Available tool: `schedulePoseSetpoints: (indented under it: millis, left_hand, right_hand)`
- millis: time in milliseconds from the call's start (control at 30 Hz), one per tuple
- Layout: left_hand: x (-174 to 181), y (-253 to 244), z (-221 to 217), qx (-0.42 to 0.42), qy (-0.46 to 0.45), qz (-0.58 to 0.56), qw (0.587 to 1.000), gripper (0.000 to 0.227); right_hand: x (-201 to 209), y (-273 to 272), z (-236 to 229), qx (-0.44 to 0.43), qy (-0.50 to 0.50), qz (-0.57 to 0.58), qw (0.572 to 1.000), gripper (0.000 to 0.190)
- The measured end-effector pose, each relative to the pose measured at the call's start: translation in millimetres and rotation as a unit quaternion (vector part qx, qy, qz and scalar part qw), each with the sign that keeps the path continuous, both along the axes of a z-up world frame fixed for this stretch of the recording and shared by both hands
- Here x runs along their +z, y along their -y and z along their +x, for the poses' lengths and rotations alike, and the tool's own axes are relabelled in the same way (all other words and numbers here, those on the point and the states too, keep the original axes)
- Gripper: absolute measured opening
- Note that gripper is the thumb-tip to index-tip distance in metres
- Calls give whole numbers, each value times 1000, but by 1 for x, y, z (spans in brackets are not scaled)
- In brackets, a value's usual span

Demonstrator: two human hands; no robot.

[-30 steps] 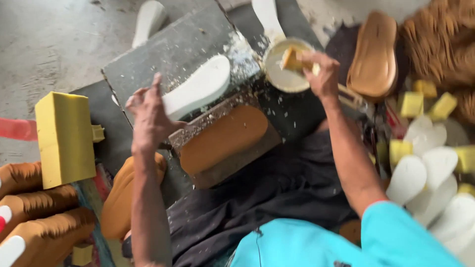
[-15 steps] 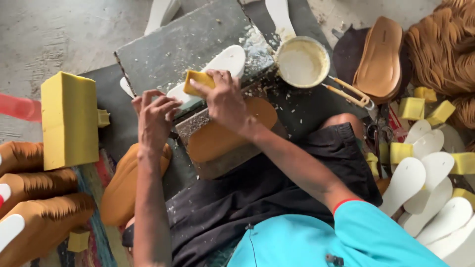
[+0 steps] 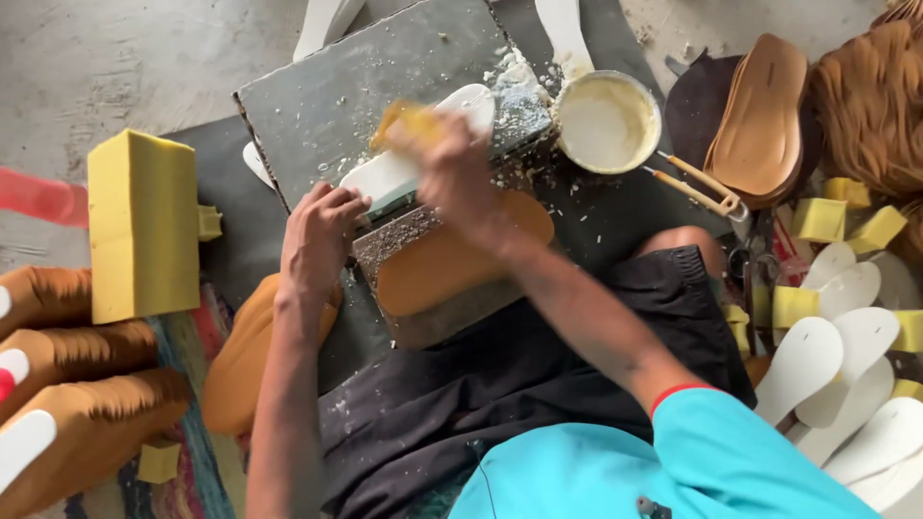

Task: The person sits on the floor and attaches white insoles to brown sandal soles. They dip a sponge into a bowl of adhesive, spread glue on a sole, lay a white insole onto it, align it, and press it down firmly with their fingers, repeating the cycle for successive soles.

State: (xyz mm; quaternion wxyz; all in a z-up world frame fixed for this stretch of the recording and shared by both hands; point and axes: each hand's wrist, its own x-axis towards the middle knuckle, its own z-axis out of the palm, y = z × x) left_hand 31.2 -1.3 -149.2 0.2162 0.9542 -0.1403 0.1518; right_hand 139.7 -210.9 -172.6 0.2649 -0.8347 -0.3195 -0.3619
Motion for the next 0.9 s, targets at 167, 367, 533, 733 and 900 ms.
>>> schedulePoseSetpoints:
  millis: [167,367,533,733,900]
  left_hand:
    - [9,-12,33,-29,-105,41,993,11]
    - [19,46,189,-152,17,49,987,73]
    - [-42,59,243,-139,64,219,964,85]
    - [-52,-8,172,-131,65,151,978,76]
    - [23,-37,39,-45,-22,137,989,58]
  right_hand:
    - [-19,76,76,-117,-123,8,985,35]
    - [11,19,0,109,-167,42,979,34]
    - [-28,-50,-48,132,-183,52,973,23]
    - [8,-8,-112,194,-141,1,971,38]
    - [7,33,-83,83,-179,44,979,44]
